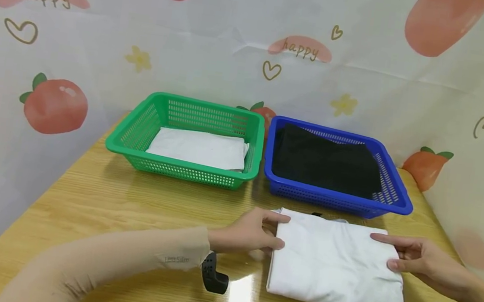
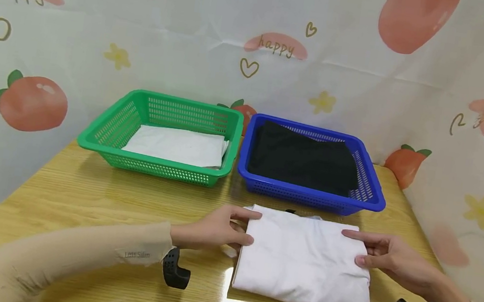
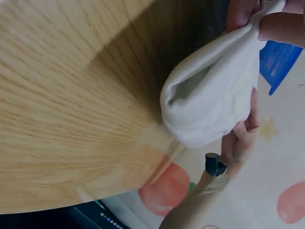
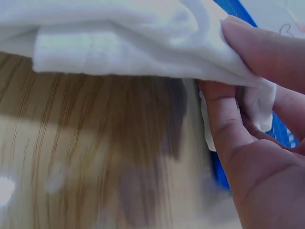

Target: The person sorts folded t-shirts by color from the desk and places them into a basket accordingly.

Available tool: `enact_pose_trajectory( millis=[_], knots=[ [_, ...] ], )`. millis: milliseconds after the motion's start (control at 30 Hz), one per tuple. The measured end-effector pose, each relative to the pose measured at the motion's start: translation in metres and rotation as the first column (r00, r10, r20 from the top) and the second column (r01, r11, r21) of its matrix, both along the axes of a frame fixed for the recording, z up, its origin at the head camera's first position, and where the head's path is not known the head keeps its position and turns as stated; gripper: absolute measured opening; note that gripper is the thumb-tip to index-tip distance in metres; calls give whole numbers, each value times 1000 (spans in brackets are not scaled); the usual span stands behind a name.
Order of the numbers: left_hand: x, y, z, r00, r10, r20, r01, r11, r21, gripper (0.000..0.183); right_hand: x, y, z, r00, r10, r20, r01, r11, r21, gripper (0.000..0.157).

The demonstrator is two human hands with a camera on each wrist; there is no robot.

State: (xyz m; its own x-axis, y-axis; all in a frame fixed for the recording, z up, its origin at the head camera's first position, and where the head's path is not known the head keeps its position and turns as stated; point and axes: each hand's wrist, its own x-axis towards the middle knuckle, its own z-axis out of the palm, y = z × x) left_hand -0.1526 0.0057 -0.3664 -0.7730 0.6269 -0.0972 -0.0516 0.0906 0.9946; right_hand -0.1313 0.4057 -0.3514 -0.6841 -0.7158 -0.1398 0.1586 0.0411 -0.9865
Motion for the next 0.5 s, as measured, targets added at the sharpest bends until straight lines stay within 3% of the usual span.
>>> enact_pose_trajectory(
  millis=[200, 333, 500],
  knots=[
    [-1, -22, 8, 997, -24, -68, 24, 1000, -1, 54, -2, -17, 8, 1000, -20, 11, 20, 1000, 11, 54],
    [-4, -42, 19, 991, -26, -130, 23, 999, -24, 53, -5, -31, 14, 1000, -10, -11, 10, 1000, -9, 55],
    [-12, -68, 35, 980, -56, -191, 43, 997, -69, 53, -7, -51, 27, 996, -58, -63, 60, 998, 27, 56]
  ],
)
